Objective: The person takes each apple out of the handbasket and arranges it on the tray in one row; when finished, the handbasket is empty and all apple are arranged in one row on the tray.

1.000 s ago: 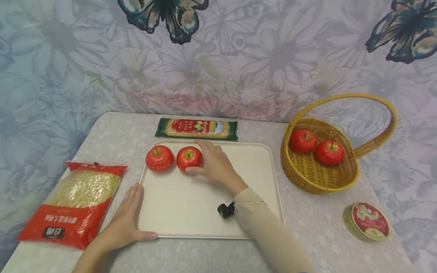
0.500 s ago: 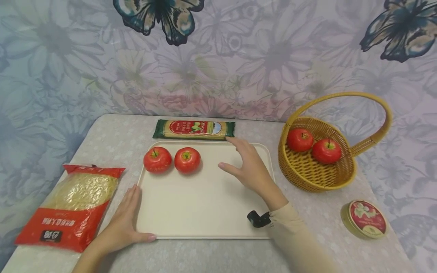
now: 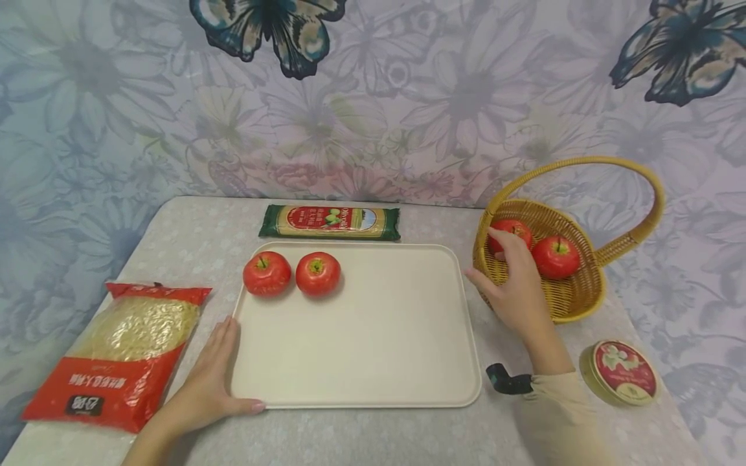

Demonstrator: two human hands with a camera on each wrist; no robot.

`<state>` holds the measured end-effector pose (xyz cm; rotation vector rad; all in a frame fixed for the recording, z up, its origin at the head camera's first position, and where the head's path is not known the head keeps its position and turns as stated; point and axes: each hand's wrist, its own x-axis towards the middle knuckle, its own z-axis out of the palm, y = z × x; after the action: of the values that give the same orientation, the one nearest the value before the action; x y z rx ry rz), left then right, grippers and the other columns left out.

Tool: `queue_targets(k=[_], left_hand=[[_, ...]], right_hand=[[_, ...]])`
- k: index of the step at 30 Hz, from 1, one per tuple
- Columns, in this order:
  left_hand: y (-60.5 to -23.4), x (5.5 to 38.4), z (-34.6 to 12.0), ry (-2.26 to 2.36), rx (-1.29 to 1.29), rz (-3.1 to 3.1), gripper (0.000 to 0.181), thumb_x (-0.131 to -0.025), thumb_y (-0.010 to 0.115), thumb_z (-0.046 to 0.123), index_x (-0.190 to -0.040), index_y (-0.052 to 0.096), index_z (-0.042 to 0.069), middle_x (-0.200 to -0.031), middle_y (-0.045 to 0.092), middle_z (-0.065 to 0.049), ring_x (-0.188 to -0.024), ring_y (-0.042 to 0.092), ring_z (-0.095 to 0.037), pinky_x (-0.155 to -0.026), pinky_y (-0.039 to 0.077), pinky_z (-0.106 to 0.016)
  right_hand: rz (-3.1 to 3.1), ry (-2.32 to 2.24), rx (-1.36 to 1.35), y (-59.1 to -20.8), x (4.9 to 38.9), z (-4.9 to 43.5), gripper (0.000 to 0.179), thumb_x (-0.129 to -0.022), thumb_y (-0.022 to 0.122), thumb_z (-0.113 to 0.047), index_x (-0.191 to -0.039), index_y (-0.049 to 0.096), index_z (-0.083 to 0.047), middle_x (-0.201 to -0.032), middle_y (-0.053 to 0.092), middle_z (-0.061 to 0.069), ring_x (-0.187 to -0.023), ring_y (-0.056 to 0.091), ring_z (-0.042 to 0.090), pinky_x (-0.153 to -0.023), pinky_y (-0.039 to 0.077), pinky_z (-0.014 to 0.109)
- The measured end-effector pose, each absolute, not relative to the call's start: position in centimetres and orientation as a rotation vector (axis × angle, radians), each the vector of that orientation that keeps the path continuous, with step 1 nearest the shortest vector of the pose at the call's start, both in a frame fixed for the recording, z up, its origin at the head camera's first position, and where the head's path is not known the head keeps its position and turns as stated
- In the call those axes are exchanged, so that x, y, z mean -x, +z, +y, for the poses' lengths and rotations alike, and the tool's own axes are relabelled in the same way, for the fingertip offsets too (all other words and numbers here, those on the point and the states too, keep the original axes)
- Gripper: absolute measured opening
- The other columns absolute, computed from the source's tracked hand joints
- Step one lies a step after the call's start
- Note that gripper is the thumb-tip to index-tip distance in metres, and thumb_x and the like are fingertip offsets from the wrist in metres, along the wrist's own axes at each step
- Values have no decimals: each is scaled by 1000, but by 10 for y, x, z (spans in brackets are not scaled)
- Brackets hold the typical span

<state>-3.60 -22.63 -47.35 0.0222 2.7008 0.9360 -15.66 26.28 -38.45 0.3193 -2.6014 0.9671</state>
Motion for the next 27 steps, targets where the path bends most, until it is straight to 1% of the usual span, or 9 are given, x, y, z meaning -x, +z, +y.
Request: queue_targets(k=[4, 7, 10, 12, 13, 15, 17, 22, 27], left_hand=[[-476, 35, -227, 951, -25, 2697, 159, -47, 88, 69, -160, -9, 12, -167, -7, -20, -153, -8, -43, -116, 11, -71], [-476, 35, -227, 960, -24, 2696, 158, -48, 88, 68, -160, -9, 13, -167, -8, -19, -153, -8, -43, -116, 10, -72], [-474, 35, -227, 964, -25, 2695, 158, -48, 89, 67, -160, -9, 13, -167, -7, -19, -153, -8, -43, -116, 11, -72], [-474, 35, -226, 964, -23, 2693, 157, -48, 89, 67, -160, -9, 13, -167, -7, -19, -153, -8, -43, -116, 10, -72], [-473, 35, -226, 962, -24, 2692, 157, -49, 89, 67, -160, -9, 13, -167, -7, -19, -153, -8, -42, -116, 10, -71], [-473, 35, -226, 956, -19, 2692, 157, -48, 89, 68, -160, -8, 13, -167, -7, -19, -153, -8, -42, -117, 10, -71], [-474, 36, -226, 952, -18, 2688, 158, -48, 89, 68, -160, -8, 13, -167, -7, -19, -153, -8, -42, -117, 10, -71], [-473, 36, -225, 936, -12, 2684, 157, -49, 89, 67, -160, -9, 13, -167, -6, -20, -153, -7, -43, -116, 11, -71], [-472, 36, -226, 926, -17, 2694, 157, -50, 89, 67, -160, -8, 12, -167, -5, -20, -153, -6, -44, -116, 11, -71]], right_hand=[[-2653, 954, -245, -377, 160, 284, 78, -85, 79, -25, -150, 39, -12, -142, 47, 18, -101, 51, 23, -79, 35, 13], [-2731, 924, -212, -369, 166, 297, 80, -87, 76, -32, -153, 35, -15, -147, 42, 17, -104, 52, 27, -81, 38, 17], [-2798, 893, -211, -361, 174, 308, 83, -89, 74, -37, -155, 30, -15, -152, 37, 18, -109, 51, 34, -87, 43, 32], [-2831, 892, -229, -357, 180, 314, 85, -89, 73, -38, -156, 27, -14, -154, 34, 20, -112, 49, 39, -90, 45, 48], [-2845, 883, -240, -355, 183, 316, 85, -89, 73, -38, -157, 27, -14, -155, 33, 21, -113, 49, 40, -92, 44, 53], [-2880, 860, -263, -351, 188, 321, 86, -90, 73, -38, -157, 25, -13, -156, 31, 23, -116, 46, 44, -94, 41, 64], [-2921, 829, -286, -347, 193, 325, 88, -89, 73, -38, -157, 25, -11, -156, 29, 26, -124, 42, 49, -100, 35, 71], [-3029, 788, -336, -338, 208, 333, 92, -88, 74, -39, -156, 22, -6, -158, 20, 30, -145, 19, 52, -113, 19, 73], [-3089, 796, -364, -335, 228, 338, 93, -89, 74, -36, -156, 20, -2, -159, 17, 32, -147, 13, 52, -115, 16, 72]])
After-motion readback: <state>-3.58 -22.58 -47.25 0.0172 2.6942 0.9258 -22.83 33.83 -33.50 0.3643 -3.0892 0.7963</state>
